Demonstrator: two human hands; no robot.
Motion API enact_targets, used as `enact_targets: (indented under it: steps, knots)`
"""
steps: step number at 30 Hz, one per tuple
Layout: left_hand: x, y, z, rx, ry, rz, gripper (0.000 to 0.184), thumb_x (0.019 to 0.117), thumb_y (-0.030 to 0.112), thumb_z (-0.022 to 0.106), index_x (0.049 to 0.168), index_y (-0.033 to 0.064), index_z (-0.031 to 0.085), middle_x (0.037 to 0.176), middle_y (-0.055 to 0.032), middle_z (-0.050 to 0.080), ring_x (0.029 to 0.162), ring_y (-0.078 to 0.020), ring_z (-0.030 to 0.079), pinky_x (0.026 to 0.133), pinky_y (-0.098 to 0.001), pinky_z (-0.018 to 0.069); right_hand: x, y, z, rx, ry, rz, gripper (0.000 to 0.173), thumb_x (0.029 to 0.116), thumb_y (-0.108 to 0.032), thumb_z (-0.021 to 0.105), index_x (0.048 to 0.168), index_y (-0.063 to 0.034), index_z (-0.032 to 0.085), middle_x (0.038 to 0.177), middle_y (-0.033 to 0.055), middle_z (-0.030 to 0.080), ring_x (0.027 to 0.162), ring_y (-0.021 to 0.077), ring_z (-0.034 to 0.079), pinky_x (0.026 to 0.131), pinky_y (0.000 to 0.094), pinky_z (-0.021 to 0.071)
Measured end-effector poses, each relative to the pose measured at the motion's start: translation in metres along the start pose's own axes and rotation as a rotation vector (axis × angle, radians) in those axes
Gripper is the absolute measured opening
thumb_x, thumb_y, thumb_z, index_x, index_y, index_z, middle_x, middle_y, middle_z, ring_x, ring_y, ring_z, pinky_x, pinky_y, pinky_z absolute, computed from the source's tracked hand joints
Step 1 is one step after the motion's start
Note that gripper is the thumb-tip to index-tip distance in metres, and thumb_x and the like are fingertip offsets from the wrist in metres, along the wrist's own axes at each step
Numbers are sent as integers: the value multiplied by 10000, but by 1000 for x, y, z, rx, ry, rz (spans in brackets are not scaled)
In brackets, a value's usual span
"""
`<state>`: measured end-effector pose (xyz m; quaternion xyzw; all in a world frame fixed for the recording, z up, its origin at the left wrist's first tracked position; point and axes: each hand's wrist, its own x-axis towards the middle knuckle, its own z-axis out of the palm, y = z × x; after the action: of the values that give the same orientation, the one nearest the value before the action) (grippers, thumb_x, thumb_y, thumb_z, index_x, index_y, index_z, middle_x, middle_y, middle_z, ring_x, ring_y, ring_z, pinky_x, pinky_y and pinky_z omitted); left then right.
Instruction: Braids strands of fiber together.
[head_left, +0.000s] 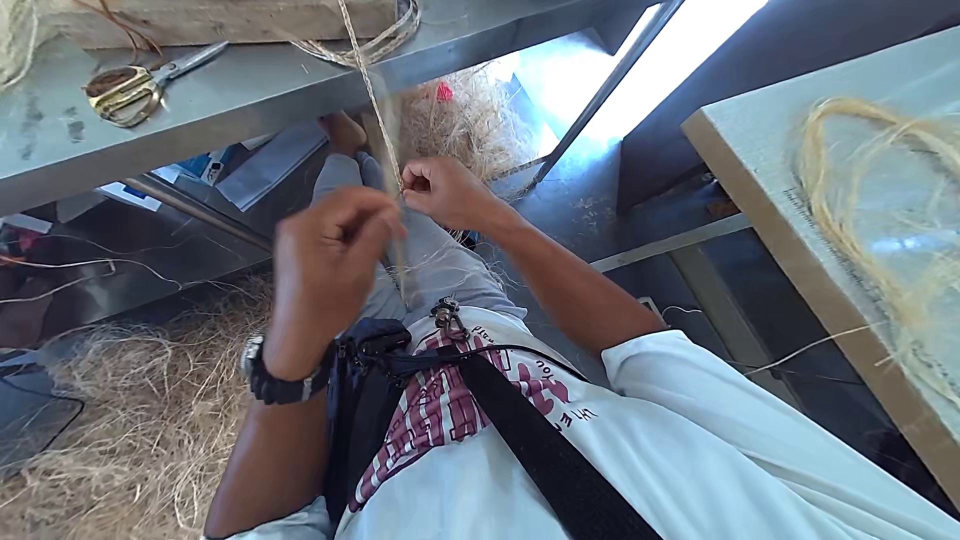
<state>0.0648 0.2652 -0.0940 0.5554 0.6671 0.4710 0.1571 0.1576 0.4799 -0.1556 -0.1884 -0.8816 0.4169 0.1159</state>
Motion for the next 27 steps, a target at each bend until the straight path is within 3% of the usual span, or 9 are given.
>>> enact_targets:
  steps: [3,5,8,11,13,16,20,24,27]
  knots:
    - [2,-2,28,-36,-181,-5,108,1031,139,605,1056,117,707,819,20,709,528,-83,590,446,-252,512,1,-5,4,65,21,-58,84,934,-115,644,914,-36,666,765,54,613,682,139,579,646,349,496]
    - [6,-22,37,144,-170,-36,127,1042,174,593,1037,128,711,792,17,698,598,-100,624,538,-315,544,-2,-6,0,112,13,-73,75,944,-103,642,915,-39,668,774,37,605,682,105,561,651,304,480]
    - [12,-39,39,421,-74,-78,166,1052,194,578,1030,92,708,787,-88,681,655,-251,654,595,-513,544,-6,-1,-11,97,-27,-101,112,985,-136,651,984,-26,673,816,53,629,724,119,590,697,329,507]
    - [23,-44,42,641,-29,-56,214,1061,203,545,1049,74,715,889,-158,709,786,-370,698,646,-605,538,-5,1,-18,46,-63,-112,135,1001,-178,637,999,-48,674,823,38,624,733,111,583,705,329,500]
    - [28,-49,42,744,-15,-10,224,1064,198,532,1074,76,720,952,-166,721,826,-389,710,645,-605,545,-3,1,-17,53,-72,-98,119,1002,-168,626,992,-58,671,804,29,617,715,100,575,686,319,491]
    - [32,-51,39,816,-9,46,228,1070,194,521,1076,74,715,921,-166,705,777,-388,697,593,-572,529,-3,4,-15,79,-62,-120,128,1017,-159,621,1028,-47,683,809,18,638,715,63,592,700,269,512]
    - [38,-49,38,841,-19,22,249,1066,218,517,1003,79,714,888,-151,713,765,-380,703,590,-577,526,-3,4,-13,132,-79,-148,100,997,-137,640,1001,-44,677,771,6,620,674,49,577,657,242,505]
    - [43,-47,40,809,-34,-24,245,1057,221,527,1015,89,728,897,-150,723,794,-385,711,621,-599,535,-4,1,-14,205,-107,-147,117,930,-106,696,1022,-39,669,761,10,614,654,61,562,631,255,490]
    - [39,-45,36,765,-35,-20,241,1068,241,533,1034,103,728,872,-147,711,788,-381,700,611,-592,526,-5,5,-12,272,-97,-182,126,967,-136,700,1032,-32,668,795,11,641,693,49,593,666,237,512]
